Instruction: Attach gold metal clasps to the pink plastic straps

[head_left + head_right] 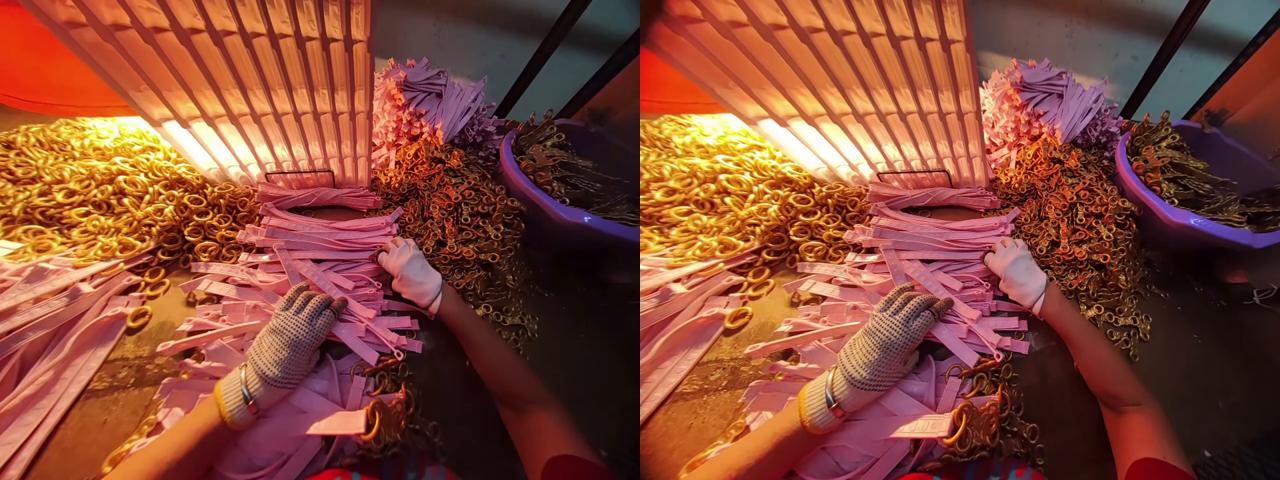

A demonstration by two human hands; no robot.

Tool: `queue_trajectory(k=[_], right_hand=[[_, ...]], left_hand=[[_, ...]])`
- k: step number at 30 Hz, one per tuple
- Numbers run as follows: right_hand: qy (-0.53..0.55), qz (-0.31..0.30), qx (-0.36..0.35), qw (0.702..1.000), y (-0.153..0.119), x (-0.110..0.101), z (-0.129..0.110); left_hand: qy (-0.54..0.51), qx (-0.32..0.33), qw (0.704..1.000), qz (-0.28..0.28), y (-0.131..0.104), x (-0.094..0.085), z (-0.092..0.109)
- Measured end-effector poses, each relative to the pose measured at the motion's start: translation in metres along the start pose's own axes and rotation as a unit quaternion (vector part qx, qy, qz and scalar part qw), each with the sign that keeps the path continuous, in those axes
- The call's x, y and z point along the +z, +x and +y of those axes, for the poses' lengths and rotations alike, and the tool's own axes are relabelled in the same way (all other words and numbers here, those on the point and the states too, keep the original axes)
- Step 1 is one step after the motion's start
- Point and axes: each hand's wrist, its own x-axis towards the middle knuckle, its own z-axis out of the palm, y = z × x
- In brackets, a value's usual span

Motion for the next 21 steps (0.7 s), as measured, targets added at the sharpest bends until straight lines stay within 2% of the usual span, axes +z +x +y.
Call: queue_trajectory(k=[5, 13, 21], right_hand=[[-0.003, 0.018, -0.011, 1.000, 0.003, 0.005, -0.007], [-0.027, 0.037, -0.037, 0.998, -0.002, -0.001, -0.014], [0.042, 0.008, 0.016, 0.999, -0.006, -0.015, -0.007]], left_hand=[[-0.011, -0.005, 1.000, -0.003, 0.000, 0.000, 0.000], [-0.007, -0.006, 1.000, -0.002, -0.001, 0.000, -0.001], [-0.004, 0.004, 1.000, 0.009, -0.001, 0.000, 0.000]])
